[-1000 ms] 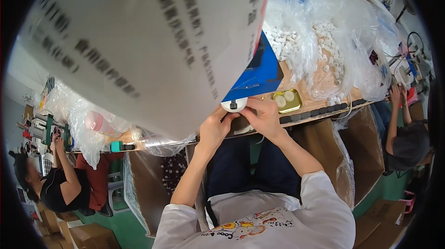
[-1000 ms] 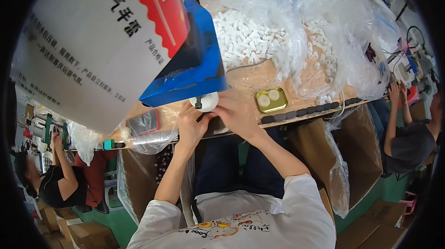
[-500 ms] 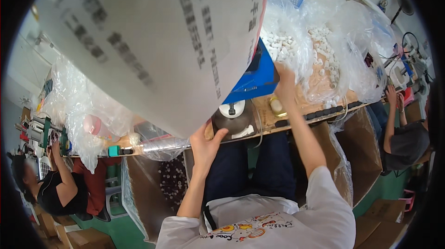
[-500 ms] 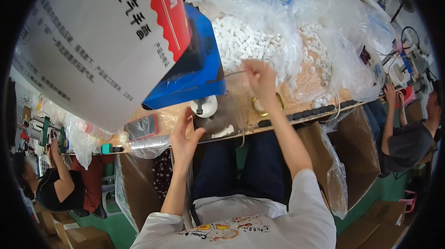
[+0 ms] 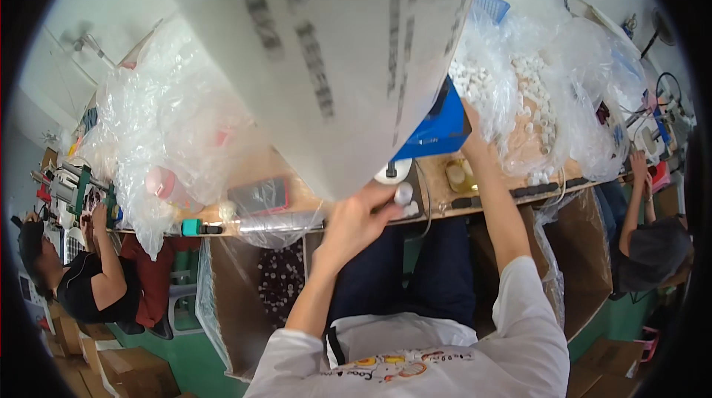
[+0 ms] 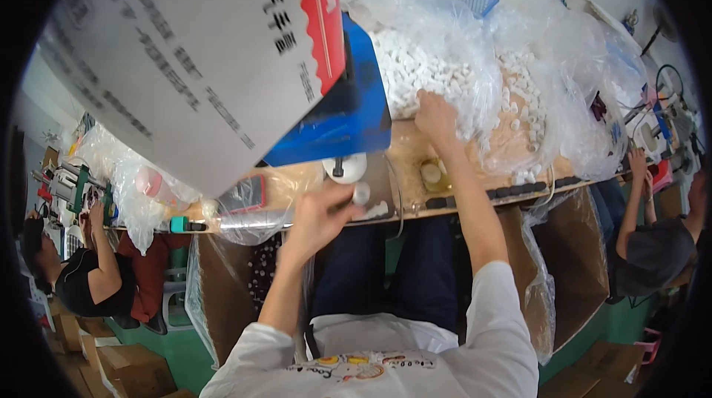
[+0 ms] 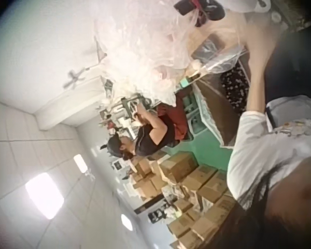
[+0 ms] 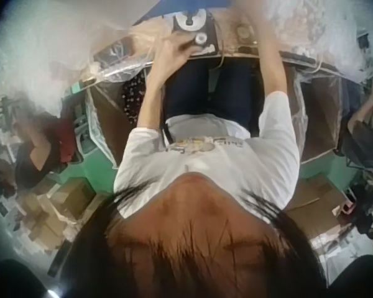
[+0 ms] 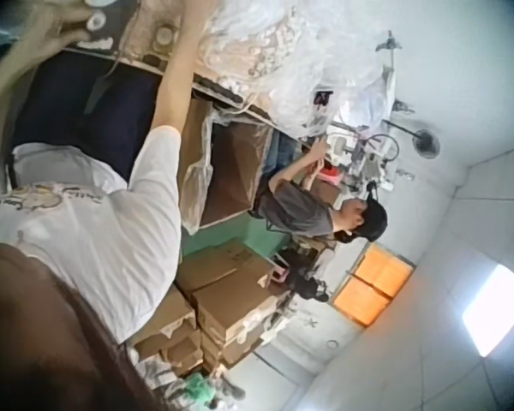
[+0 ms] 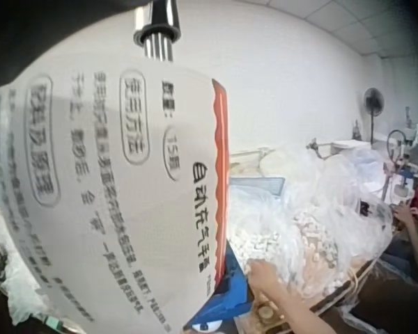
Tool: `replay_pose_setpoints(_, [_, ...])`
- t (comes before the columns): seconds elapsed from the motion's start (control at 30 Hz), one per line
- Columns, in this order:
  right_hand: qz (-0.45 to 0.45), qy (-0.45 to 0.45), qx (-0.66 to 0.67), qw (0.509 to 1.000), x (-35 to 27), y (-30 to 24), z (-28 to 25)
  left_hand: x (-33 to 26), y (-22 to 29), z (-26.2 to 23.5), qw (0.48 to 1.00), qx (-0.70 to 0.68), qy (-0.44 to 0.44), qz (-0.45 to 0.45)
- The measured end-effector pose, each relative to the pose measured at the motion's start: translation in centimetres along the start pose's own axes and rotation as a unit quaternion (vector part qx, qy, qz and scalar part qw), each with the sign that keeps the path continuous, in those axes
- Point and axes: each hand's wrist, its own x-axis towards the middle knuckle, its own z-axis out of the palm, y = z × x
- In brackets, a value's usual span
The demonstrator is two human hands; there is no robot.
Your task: The person assembles small parts by hand and using a benchtop press tool, picking components from the table and pressing them into the fixture.
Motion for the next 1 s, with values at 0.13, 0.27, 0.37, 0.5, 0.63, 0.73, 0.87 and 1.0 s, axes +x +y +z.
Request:
replay_pose_setpoints(0.13, [0.069, -0.009, 0.299, 0.952, -3.8, -3.8, -6.5, -6.2, 0.1, -9.2, 0.939, 0.293, -0.09, -0.159])
replay_pose_setpoints(0.27, [0.08, -0.103, 0.601, 0.789, -9.7, -7.8, -5.1, -2.7, -2.8, -10.2, 0.941, 0.287, 0.1, -0.149])
replay_pose_setpoints(0.37, [0.098, -0.102, 0.569, 0.81, -11.3, -11.8, -4.9, 4.8, -11.3, -6.5, 0.973, 0.14, 0.184, -0.03])
replay_pose_setpoints(0.5, [0.027, -0.115, 0.453, 0.884, -11.6, -13.9, -4.8, 9.0, -19.9, -3.8, 0.872, 0.378, 0.202, 0.235])
replay_pose_setpoints(0.63, [-0.038, -0.03, 0.392, 0.919, -12.1, -13.3, -5.0, 7.5, -15.8, -2.9, 0.957, 0.199, 0.173, 0.123])
replay_pose_setpoints(0.73, [-0.085, 0.046, 0.34, 0.935, -12.1, -14.8, -5.1, 4.9, -13.7, -3.9, 0.976, -0.005, 0.218, 0.009])
replay_pose_setpoints(0.87, [0.102, -0.211, 0.43, 0.872, -10.3, -12.2, -7.3, 1.5, -5.4, -2.1, 0.969, -0.183, 0.164, -0.031])
replay_pose_setpoints(1.0, [0.217, 0.193, 0.184, 0.939, -4.9, 5.2, -9.2, 0.0, -2.9, -1.1, 0.987, -0.092, 0.128, 0.044])
